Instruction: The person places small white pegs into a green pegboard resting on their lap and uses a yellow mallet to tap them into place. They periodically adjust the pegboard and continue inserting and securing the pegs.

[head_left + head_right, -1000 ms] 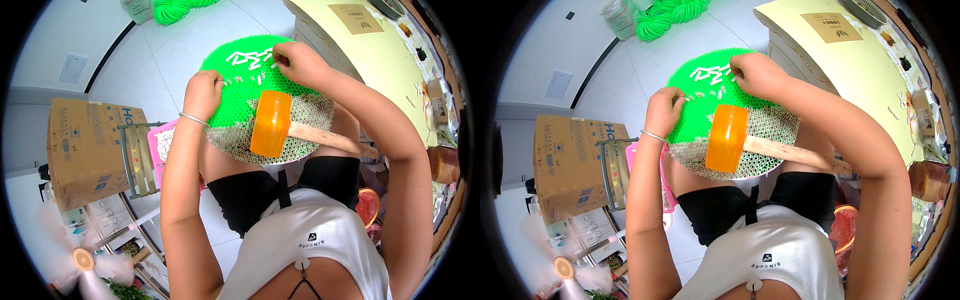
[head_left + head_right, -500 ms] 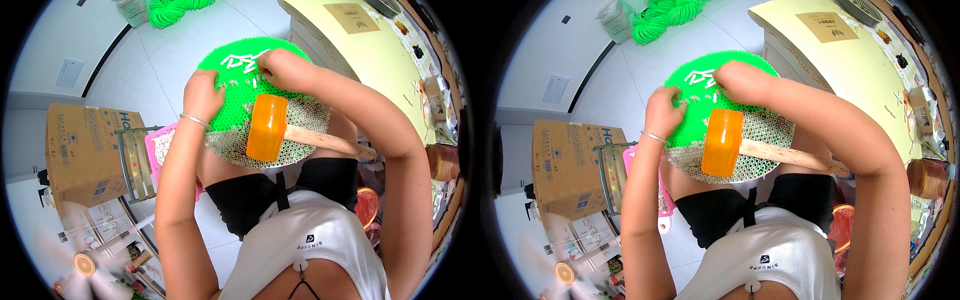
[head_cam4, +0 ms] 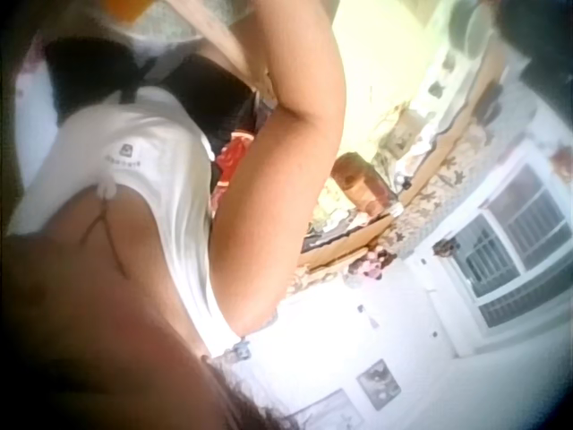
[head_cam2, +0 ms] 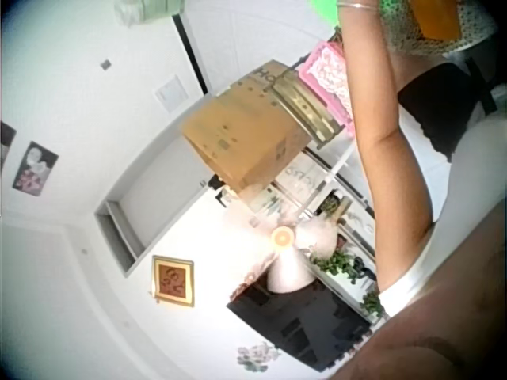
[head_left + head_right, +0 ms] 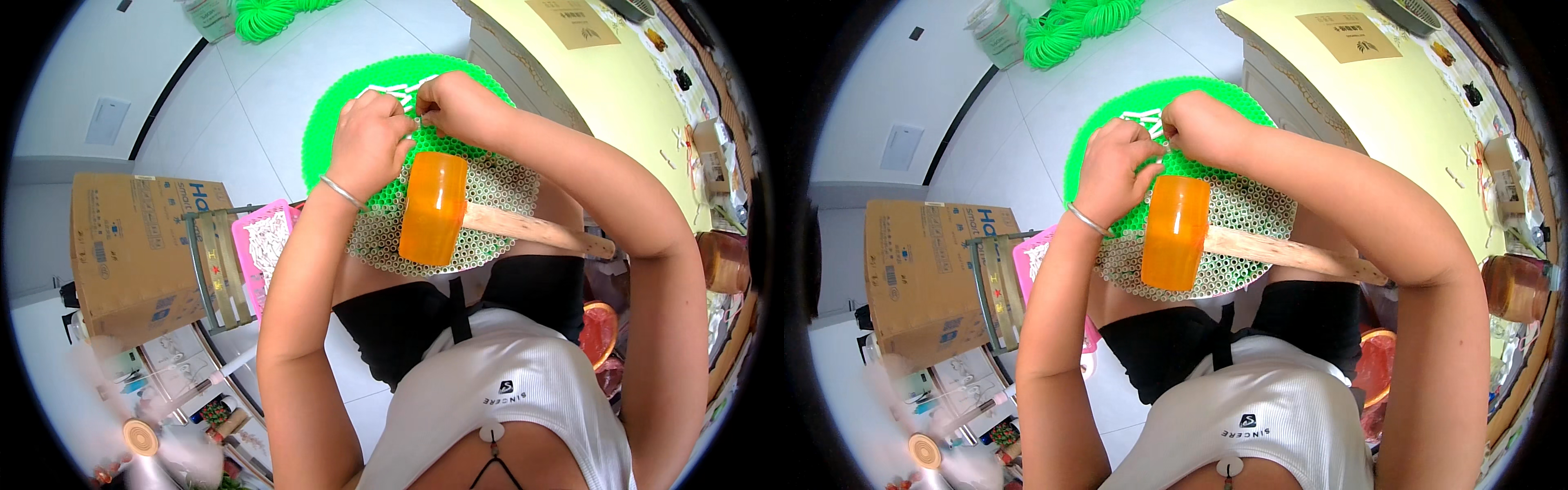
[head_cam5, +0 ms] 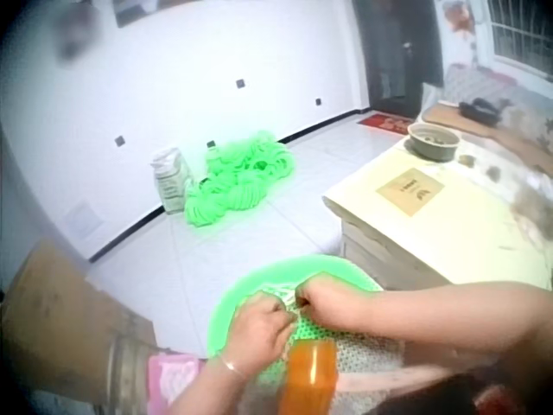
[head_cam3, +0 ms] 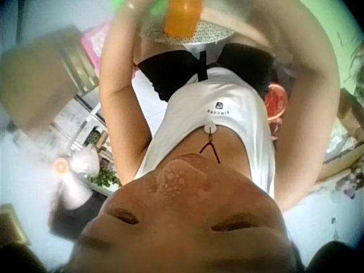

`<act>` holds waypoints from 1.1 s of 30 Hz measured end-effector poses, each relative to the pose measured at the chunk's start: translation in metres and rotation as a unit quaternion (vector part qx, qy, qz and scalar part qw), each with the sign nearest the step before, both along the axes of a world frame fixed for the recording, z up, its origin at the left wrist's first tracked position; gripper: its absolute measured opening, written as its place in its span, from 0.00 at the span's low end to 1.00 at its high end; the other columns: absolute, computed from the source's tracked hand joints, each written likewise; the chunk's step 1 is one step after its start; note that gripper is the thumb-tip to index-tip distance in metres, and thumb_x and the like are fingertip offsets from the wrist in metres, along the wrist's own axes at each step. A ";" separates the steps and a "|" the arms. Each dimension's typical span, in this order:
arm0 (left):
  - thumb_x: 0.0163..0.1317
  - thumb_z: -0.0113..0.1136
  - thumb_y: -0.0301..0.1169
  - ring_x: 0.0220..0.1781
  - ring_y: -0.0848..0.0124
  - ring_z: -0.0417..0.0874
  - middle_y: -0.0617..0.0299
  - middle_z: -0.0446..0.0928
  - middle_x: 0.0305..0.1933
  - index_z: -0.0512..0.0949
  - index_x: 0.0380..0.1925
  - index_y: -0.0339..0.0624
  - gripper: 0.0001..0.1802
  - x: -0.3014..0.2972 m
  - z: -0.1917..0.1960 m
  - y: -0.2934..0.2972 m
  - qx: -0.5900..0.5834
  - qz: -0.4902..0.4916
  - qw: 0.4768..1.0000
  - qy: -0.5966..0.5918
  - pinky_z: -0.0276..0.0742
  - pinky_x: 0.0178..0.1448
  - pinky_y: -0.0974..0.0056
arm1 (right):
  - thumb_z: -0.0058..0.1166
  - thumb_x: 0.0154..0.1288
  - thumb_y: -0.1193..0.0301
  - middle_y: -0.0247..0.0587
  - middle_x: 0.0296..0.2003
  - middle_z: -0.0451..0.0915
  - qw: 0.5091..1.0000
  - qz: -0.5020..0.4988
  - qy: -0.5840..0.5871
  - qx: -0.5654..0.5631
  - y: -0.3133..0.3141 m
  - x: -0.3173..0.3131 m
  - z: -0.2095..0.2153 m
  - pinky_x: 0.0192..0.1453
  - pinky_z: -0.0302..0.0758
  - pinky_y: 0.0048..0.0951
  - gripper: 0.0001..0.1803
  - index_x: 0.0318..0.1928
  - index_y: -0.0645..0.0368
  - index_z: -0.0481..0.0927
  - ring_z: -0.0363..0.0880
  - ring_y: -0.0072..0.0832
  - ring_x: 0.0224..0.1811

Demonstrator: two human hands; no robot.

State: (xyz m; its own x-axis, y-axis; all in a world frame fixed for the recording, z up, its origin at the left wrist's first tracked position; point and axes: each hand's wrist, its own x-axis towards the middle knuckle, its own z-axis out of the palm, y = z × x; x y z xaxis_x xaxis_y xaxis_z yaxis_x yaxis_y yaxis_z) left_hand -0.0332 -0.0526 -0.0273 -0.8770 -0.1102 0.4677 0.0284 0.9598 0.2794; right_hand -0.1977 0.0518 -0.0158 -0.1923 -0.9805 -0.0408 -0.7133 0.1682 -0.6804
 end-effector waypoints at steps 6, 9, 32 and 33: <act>0.43 0.66 0.23 0.43 0.59 0.77 0.61 0.74 0.35 0.83 0.27 0.44 0.08 -0.002 0.012 0.001 -0.063 -0.012 0.997 -0.035 0.71 0.46 0.55 | 0.60 0.59 0.77 0.50 0.31 0.83 1.000 -0.006 0.011 -0.028 0.006 -0.002 -0.008 0.37 0.79 0.38 0.06 0.37 0.64 0.82 0.84 0.39 0.30; 0.45 0.64 0.23 0.43 0.59 0.77 0.61 0.74 0.35 0.83 0.26 0.45 0.07 -0.003 0.009 0.001 -0.103 -0.038 0.994 -0.027 0.71 0.46 0.55 | 0.61 0.58 0.75 0.52 0.32 0.83 0.996 0.007 0.066 -0.067 0.009 -0.002 -0.018 0.40 0.78 0.41 0.06 0.37 0.62 0.82 0.83 0.46 0.34; 0.58 0.66 0.19 0.38 0.75 0.82 0.62 0.84 0.36 0.83 0.37 0.34 0.07 0.007 0.003 -0.004 0.349 0.150 0.925 0.012 0.78 0.44 0.71 | 0.60 0.62 0.72 0.54 0.33 0.80 0.992 0.013 0.070 -0.100 0.015 0.005 -0.026 0.41 0.76 0.47 0.07 0.37 0.63 0.79 0.80 0.52 0.37; 0.58 0.66 0.19 0.38 0.76 0.82 0.62 0.84 0.36 0.83 0.37 0.34 0.06 0.009 0.005 -0.004 0.357 0.156 0.921 0.025 0.78 0.45 0.71 | 0.59 0.61 0.72 0.55 0.32 0.80 0.989 0.018 0.076 -0.123 0.015 0.005 -0.029 0.41 0.76 0.48 0.07 0.36 0.63 0.78 0.80 0.53 0.37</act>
